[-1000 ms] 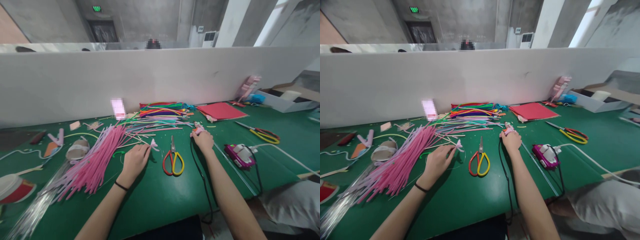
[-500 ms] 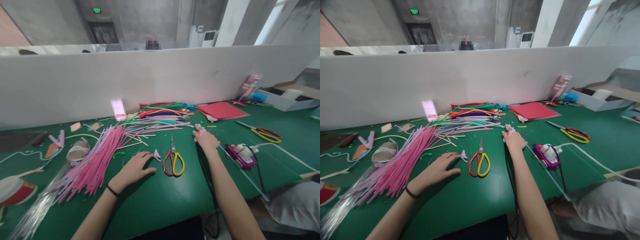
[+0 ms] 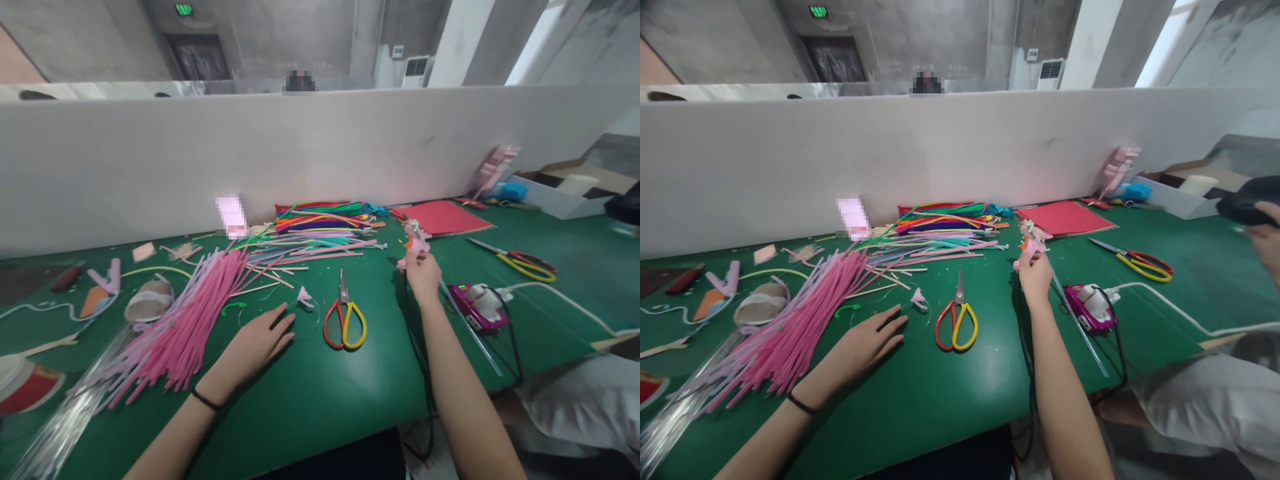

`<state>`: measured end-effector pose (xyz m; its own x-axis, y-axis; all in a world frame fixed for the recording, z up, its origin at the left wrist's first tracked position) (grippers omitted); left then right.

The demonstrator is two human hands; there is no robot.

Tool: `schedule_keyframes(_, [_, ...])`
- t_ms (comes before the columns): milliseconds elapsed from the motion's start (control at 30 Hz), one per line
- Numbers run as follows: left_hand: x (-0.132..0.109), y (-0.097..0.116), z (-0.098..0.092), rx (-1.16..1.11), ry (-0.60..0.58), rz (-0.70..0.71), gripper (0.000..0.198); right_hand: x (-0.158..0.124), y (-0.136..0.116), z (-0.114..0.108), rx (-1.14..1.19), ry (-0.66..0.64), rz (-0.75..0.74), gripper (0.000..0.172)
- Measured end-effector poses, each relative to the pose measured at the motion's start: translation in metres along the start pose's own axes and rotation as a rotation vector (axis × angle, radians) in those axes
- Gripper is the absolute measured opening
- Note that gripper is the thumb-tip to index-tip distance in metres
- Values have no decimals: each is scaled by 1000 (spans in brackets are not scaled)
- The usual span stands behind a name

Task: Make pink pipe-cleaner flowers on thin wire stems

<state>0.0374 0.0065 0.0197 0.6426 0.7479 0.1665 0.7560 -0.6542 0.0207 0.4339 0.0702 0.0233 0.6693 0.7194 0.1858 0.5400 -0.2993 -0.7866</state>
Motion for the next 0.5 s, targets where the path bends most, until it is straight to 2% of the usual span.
schedule_keyframes(100, [5, -8, -30, -266, -22, -110, 40, -8, -11, 10, 442, -18, -46, 42])
schedule_keyframes(133, [6, -11, -41, -399, -66, -152, 39, -12, -16, 15, 555, -38, -58, 41])
schedule_keyframes(200, [5, -7, -56, -714, -272, -188, 37, -19, -24, 22, 718, -52, -75, 40])
schedule_keyframes(300, [-3, 8, -75, -1126, -543, -243, 40, -27, -32, 29, 839, -71, -79, 44])
schedule_keyframes(367, [-5, 14, -75, -1263, -655, -276, 47, -31, -36, 33, 857, -92, -79, 45])
schedule_keyframes(400, [-5, 15, -68, -1246, -704, -282, 50, -32, -36, 35, 856, -101, -75, 45])
schedule_keyframes(433, [-4, 13, -58, -1185, -740, -284, 50, -33, -37, 36, 847, -107, -68, 45])
schedule_keyframes(500, [3, -2, -35, -1003, -728, -297, 46, -35, -37, 37, 793, -115, -58, 45])
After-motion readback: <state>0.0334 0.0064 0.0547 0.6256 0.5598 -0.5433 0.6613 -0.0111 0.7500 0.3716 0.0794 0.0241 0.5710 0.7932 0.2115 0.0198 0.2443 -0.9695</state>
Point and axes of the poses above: each hand's wrist, its own x-axis towards the middle knuckle, its own z-axis out of the palm, y = z × x, the point moved 10 cm from there along x, towards the middle knuckle, and after that the axes turned 6 degrees about x, right-handed, at the moved point
